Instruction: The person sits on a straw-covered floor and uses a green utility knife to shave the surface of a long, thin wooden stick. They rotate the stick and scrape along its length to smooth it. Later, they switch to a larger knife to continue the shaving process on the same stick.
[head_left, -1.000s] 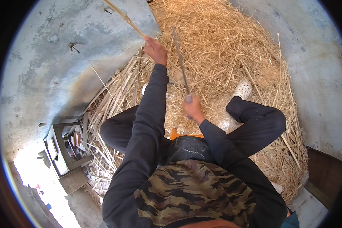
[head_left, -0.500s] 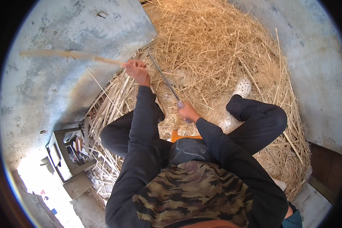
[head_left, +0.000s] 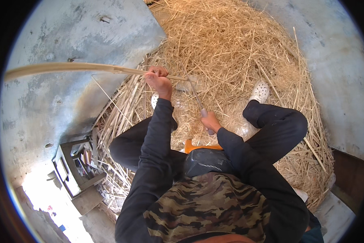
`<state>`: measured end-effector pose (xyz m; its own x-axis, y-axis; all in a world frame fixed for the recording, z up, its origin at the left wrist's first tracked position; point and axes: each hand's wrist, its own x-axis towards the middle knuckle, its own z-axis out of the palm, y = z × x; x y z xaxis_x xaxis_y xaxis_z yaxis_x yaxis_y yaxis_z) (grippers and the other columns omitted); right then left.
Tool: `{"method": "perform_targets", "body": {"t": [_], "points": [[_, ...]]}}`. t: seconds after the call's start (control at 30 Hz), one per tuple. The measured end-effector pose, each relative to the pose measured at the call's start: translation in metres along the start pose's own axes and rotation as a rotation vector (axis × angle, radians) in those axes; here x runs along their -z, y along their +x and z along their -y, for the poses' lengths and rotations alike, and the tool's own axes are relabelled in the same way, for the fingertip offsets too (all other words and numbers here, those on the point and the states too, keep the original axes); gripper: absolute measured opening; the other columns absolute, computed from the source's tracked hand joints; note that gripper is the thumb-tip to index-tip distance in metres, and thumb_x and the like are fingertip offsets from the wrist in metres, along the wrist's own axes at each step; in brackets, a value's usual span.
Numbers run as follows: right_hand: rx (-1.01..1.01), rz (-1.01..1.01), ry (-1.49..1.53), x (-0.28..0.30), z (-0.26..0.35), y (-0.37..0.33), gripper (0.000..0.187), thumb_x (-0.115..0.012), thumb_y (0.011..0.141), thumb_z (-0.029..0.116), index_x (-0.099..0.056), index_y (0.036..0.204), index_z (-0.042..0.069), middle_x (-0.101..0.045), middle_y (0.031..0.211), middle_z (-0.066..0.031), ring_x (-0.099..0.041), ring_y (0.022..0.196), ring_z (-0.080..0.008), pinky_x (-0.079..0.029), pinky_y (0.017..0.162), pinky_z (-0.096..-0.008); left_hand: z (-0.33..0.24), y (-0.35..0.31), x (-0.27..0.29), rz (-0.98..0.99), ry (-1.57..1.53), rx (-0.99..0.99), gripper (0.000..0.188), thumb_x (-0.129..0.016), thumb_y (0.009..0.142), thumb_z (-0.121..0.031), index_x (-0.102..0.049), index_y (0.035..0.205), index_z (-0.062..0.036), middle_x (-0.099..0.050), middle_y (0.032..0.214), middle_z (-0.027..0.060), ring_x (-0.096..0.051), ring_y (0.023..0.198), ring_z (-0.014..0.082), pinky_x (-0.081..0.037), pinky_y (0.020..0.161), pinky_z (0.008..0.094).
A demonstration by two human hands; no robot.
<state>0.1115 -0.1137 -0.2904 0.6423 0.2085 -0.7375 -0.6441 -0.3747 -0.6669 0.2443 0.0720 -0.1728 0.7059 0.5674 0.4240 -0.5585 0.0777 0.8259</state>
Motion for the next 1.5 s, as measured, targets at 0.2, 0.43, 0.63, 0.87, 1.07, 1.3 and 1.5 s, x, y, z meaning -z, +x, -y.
{"method": "perform_targets", "body": {"t": [0.2,0.43,0.63,0.87,1.07,1.3,1.5], "points": [[0.527,-0.060,-0.010,-0.027,0.013,-0.021,0.013,-0.057,0.078,0.008,-0.057,0.087,-0.003,-0.059,0.066,-0.0171,-0.056,0.047,-0.0241,-0.044,0.045,-0.0403,0.009,-0.001,-0.021,-0.098,0.064,-0.006,0.064,-0.033,0.091,-0.071,-0.033,0.067,-0.0119,-0.028,0.057,-0.0035,-0.030,0.046,0.0087,-0.024,0.043,0.0254],[-0.078,-0.027,0.162,-0.014,-0.019,0.022,0.014,-0.059,0.077,0.009,-0.058,0.082,-0.004,-0.057,0.065,-0.0167,-0.061,0.061,-0.0289,-0.048,0.059,-0.0446,0.006,0.023,-0.010,-0.393,0.143,0.147,0.060,-0.032,0.092,-0.071,-0.028,0.068,-0.0153,-0.028,0.060,-0.0035,-0.024,0.048,0.0066,-0.024,0.041,0.0232],[0.398,-0.060,0.088,-0.044,-0.005,0.000,0.012,-0.058,0.080,0.009,-0.055,0.081,-0.003,-0.055,0.061,-0.0114,-0.055,0.050,-0.0214,-0.041,0.046,-0.0376,0.011,0.022,-0.038,-0.402,0.266,0.018,0.058,-0.034,0.094,-0.067,-0.027,0.067,-0.0160,-0.024,0.059,-0.0050,-0.024,0.050,0.0071,-0.021,0.045,0.0254],[-0.013,-0.092,0.138,-0.012,-0.024,0.016,0.020,-0.060,0.074,0.011,-0.059,0.085,-0.005,-0.060,0.073,-0.0232,-0.062,0.072,-0.0361,-0.047,0.068,-0.0438,0.018,0.031,-0.044,-0.419,0.263,-0.007,0.058,-0.036,0.097,-0.062,-0.024,0.066,-0.0149,-0.020,0.061,-0.0068,-0.020,0.052,0.0066,-0.018,0.048,0.0257],[0.435,-0.129,-0.091,-0.024,-0.018,-0.005,0.025,-0.061,0.072,0.011,-0.060,0.092,-0.005,-0.062,0.079,-0.0258,-0.062,0.077,-0.0404,-0.048,0.071,-0.0437,0.008,0.018,-0.061,-0.409,0.323,0.006,0.055,-0.035,0.098,-0.060,-0.024,0.067,-0.0150,-0.021,0.061,-0.0061,-0.021,0.052,0.0070,-0.018,0.047,0.0263],[0.013,-0.258,-0.236,0.013,-0.091,0.050,0.034,-0.062,0.079,0.016,-0.061,0.104,-0.007,-0.066,0.089,-0.0231,-0.066,0.075,-0.0336,-0.050,0.063,-0.0414,0.002,0.017,-0.034,-0.408,0.347,-0.017,0.054,-0.031,0.102,-0.054,-0.028,0.067,-0.0126,-0.025,0.060,-0.0050,-0.024,0.053,0.0080,-0.023,0.048,0.0281],[0.064,-0.129,-0.271,0.018,-0.062,0.043,0.036,-0.061,0.080,0.016,-0.059,0.101,-0.014,-0.065,0.077,-0.0244,-0.065,0.059,-0.0278,-0.047,0.049,-0.0398,-0.046,-0.021,-0.053,-0.183,0.393,-0.173,0.054,-0.033,0.102,-0.051,-0.030,0.066,-0.0104,-0.027,0.061,-0.0033,-0.027,0.056,0.0083,-0.024,0.051,0.0278]]}}
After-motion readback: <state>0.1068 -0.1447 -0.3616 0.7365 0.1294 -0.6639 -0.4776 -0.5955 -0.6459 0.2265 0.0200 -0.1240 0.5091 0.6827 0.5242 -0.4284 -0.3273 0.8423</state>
